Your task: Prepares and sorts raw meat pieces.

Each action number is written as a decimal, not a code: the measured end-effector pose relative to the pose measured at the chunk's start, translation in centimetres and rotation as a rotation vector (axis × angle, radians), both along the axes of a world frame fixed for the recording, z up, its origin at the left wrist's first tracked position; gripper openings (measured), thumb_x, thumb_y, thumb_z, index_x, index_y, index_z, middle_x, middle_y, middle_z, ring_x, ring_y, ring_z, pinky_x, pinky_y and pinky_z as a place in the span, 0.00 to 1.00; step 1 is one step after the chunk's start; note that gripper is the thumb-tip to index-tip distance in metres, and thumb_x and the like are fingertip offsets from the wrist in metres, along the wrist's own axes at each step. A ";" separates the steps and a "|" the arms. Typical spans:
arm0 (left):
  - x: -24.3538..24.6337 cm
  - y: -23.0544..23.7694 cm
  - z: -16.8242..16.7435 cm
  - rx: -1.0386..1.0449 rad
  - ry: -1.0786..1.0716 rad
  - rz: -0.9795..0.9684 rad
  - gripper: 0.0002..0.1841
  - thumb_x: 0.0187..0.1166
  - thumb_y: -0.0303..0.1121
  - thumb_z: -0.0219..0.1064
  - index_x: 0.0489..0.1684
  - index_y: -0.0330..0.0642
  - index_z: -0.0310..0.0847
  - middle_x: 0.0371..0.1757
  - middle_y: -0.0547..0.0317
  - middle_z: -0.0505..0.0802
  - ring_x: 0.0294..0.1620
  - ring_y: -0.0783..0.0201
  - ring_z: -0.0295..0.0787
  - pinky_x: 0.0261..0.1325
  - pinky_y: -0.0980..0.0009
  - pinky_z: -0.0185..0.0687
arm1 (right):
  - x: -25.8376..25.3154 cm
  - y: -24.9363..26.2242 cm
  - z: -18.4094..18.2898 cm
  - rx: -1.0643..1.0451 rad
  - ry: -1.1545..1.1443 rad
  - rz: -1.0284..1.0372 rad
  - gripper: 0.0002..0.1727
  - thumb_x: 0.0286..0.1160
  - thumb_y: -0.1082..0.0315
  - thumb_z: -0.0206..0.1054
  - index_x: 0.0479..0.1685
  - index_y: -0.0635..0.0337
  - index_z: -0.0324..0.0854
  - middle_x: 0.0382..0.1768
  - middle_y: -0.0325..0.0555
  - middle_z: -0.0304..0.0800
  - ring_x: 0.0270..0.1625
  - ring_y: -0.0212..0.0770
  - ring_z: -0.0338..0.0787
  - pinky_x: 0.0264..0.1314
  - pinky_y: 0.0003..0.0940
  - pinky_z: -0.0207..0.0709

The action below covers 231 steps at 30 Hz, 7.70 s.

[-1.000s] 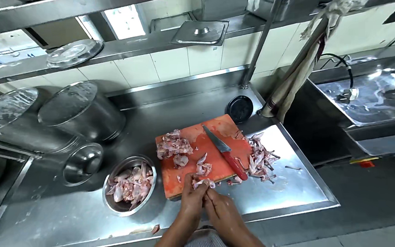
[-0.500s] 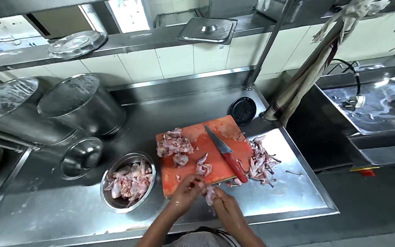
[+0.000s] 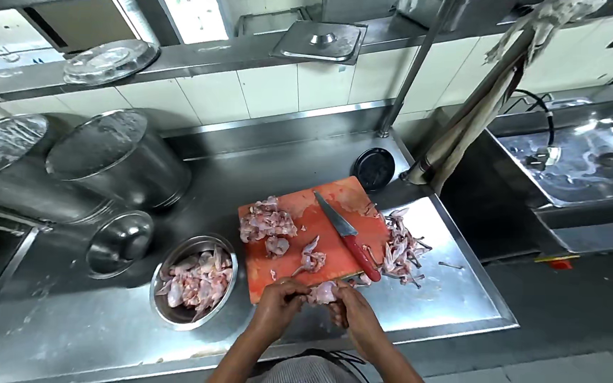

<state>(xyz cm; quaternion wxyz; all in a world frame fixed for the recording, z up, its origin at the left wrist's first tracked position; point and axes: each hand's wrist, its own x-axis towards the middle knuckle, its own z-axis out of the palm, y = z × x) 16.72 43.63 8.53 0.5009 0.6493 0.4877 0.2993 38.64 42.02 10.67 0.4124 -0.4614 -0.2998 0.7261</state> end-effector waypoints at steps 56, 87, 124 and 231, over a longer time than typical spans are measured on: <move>-20.9 1.5 1.2 -0.055 0.426 0.503 0.17 0.84 0.39 0.62 0.65 0.44 0.86 0.64 0.53 0.91 0.62 0.60 0.90 0.70 0.58 0.85 | -16.3 7.3 0.7 0.568 -1.273 0.487 0.19 0.85 0.61 0.57 0.65 0.55 0.87 0.66 0.54 0.88 0.67 0.52 0.89 0.72 0.53 0.82; -25.7 -2.7 2.7 0.225 0.151 0.089 0.13 0.85 0.39 0.62 0.48 0.44 0.92 0.54 0.56 0.94 0.60 0.64 0.90 0.70 0.64 0.82 | -29.8 1.2 5.2 0.276 -1.275 0.928 0.19 0.81 0.61 0.59 0.66 0.58 0.81 0.55 0.60 0.91 0.60 0.61 0.90 0.63 0.67 0.79; -20.6 -3.0 3.6 0.056 -0.384 0.313 0.30 0.93 0.47 0.34 0.42 0.41 0.85 0.40 0.62 0.88 0.44 0.69 0.85 0.53 0.68 0.83 | -26.6 -3.8 8.4 -0.082 0.164 0.368 0.16 0.91 0.53 0.50 0.56 0.54 0.76 0.34 0.38 0.81 0.28 0.31 0.80 0.33 0.29 0.80; -17.7 -1.6 5.6 -0.154 -0.042 0.345 0.45 0.58 0.58 0.80 0.71 0.37 0.69 0.55 0.51 0.85 0.53 0.61 0.85 0.57 0.61 0.86 | -27.4 -4.9 4.2 0.260 -0.498 0.067 0.28 0.86 0.65 0.55 0.82 0.66 0.60 0.61 0.51 0.85 0.52 0.35 0.90 0.55 0.36 0.87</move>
